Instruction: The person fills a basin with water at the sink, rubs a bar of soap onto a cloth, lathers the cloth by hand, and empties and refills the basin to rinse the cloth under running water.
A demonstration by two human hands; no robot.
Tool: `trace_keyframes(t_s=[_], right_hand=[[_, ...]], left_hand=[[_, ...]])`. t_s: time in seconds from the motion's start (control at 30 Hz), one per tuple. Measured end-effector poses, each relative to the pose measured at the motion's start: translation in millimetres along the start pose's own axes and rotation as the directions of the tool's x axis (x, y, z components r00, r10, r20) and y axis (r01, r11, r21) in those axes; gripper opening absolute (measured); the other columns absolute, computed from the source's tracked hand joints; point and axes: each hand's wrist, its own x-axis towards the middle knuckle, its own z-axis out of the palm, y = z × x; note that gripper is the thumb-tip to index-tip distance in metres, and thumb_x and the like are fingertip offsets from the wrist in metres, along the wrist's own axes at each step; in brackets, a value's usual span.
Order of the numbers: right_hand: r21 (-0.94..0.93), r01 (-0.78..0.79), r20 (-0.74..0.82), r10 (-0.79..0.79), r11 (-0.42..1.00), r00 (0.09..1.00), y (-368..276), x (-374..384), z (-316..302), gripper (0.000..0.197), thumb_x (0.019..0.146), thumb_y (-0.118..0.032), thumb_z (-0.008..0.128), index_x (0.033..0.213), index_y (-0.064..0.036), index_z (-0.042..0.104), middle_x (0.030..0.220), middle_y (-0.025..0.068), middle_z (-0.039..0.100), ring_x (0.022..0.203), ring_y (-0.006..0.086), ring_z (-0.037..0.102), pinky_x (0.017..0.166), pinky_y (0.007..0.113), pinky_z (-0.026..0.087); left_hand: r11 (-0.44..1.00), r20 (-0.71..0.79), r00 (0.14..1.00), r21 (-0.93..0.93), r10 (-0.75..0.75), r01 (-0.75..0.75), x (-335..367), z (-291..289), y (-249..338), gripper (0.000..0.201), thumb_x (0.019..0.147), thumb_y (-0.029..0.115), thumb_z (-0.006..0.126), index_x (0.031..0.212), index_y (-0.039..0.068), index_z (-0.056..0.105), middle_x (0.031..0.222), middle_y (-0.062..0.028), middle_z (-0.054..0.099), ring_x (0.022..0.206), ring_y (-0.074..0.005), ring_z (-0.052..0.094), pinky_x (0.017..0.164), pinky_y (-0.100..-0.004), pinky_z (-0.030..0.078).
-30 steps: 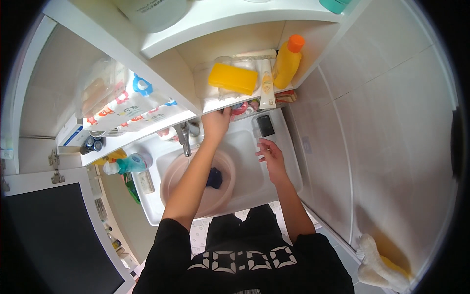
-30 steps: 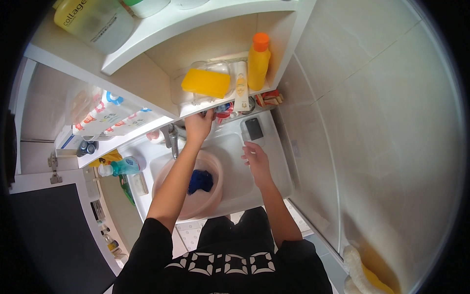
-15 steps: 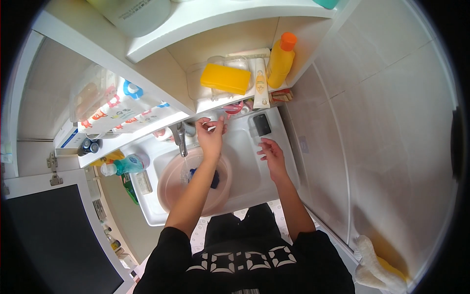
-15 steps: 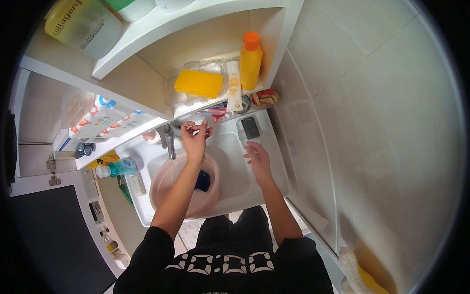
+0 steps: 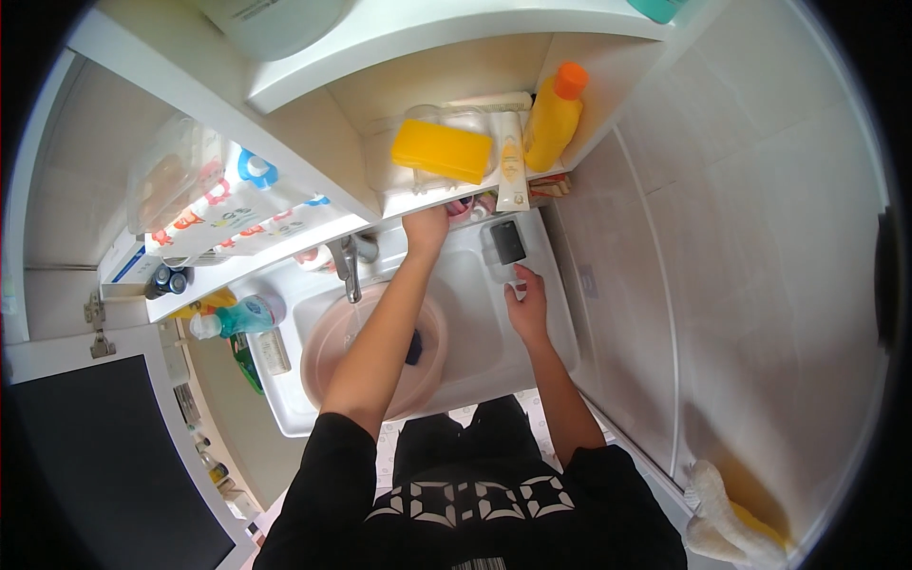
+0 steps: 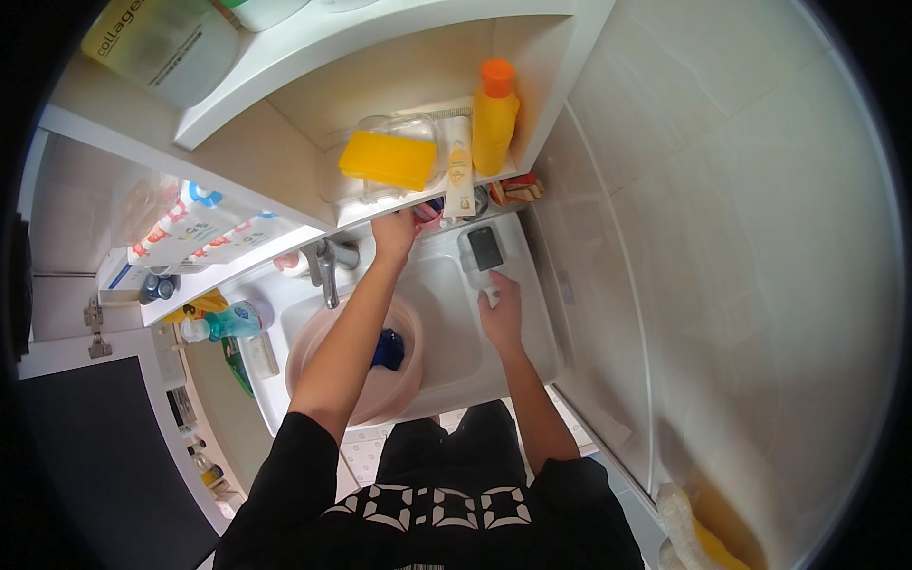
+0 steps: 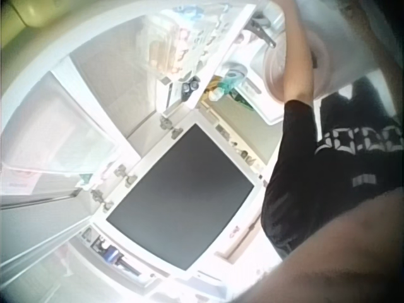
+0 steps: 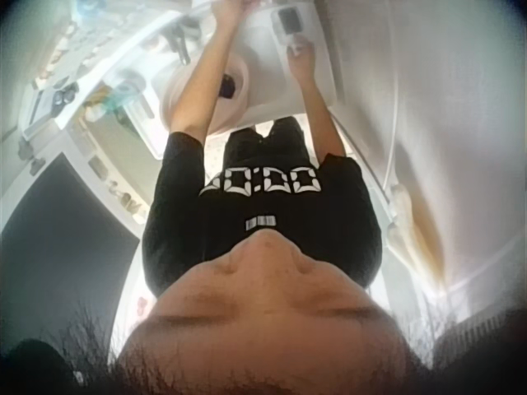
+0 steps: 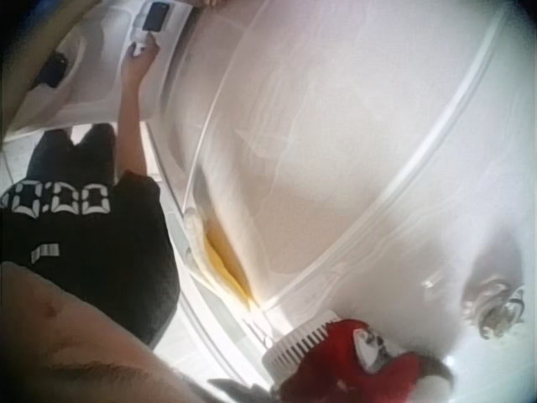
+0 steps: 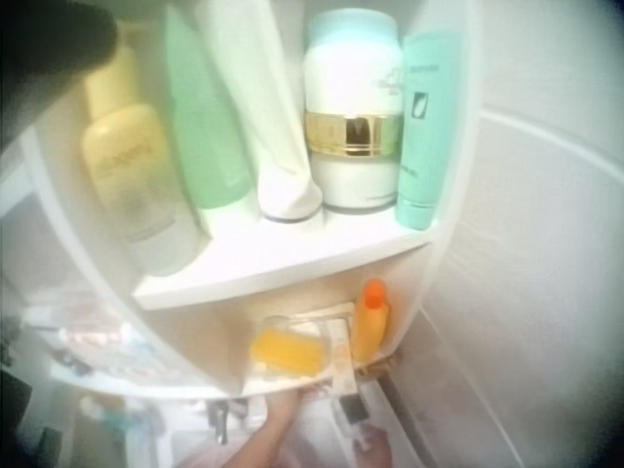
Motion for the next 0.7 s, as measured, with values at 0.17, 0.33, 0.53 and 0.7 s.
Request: trace_keyframes(t_s=[0.17, 0.33, 0.53, 0.7], right_hand=[[0.045, -0.031, 0.04, 0.03, 0.999, 0.999, 3, -2, -5, 0.04, 0.082, -0.007, 0.066, 0.121, -0.0065, 0.058, 0.11, 0.0144, 0.055, 0.09, 0.0269, 0.058, 0.079, 0.036, 0.05], [0.022, -0.009, 0.041, 0.008, 1.0, 0.999, 3, 1, -2, 0.038, 0.082, -0.007, 0.066, 0.12, -0.0066, 0.059, 0.111, 0.0148, 0.055, 0.091, 0.028, 0.058, 0.079, 0.037, 0.05], [-0.006, -0.035, 0.059, 0.036, 0.999, 0.998, 8, -3, -2, 0.036, 0.084, -0.008, 0.066, 0.12, -0.0091, 0.06, 0.112, 0.0126, 0.054, 0.093, 0.0254, 0.058, 0.075, 0.033, 0.051], [-0.031, -0.005, 0.078, 0.008, 1.0, 0.997, 13, -7, 2, 0.035, 0.085, -0.009, 0.066, 0.12, -0.0113, 0.061, 0.114, 0.0099, 0.053, 0.094, 0.0217, 0.057, 0.07, 0.03, 0.053]], left_hand=[[0.938, 0.156, 0.958, 0.22, 0.239, -0.27, 1, -3, -6, 0.021, 0.092, 0.017, 0.053, 0.086, 0.003, 0.068, 0.082, -0.0156, 0.069, 0.071, -0.0344, 0.065, 0.07, -0.0415, 0.052], [0.98, 0.336, 0.942, -0.183, -0.017, 0.083, -2, -12, 10, 0.023, 0.093, 0.02, 0.055, 0.096, 0.001, 0.067, 0.079, -0.0089, 0.067, 0.065, -0.0202, 0.062, 0.064, -0.0325, 0.051], [0.977, 0.252, 0.949, -0.052, -0.187, 0.207, -19, -25, 52, 0.026, 0.095, 0.019, 0.053, 0.098, -0.004, 0.064, 0.08, -0.0095, 0.067, 0.069, -0.0159, 0.061, 0.066, -0.0301, 0.051], [0.99, 0.469, 0.872, 0.081, -0.137, 0.112, 14, -35, 35, 0.036, 0.095, 0.028, 0.053, 0.112, -0.003, 0.061, 0.102, -0.0106, 0.066, 0.091, -0.0197, 0.06, 0.086, -0.0319, 0.047]])
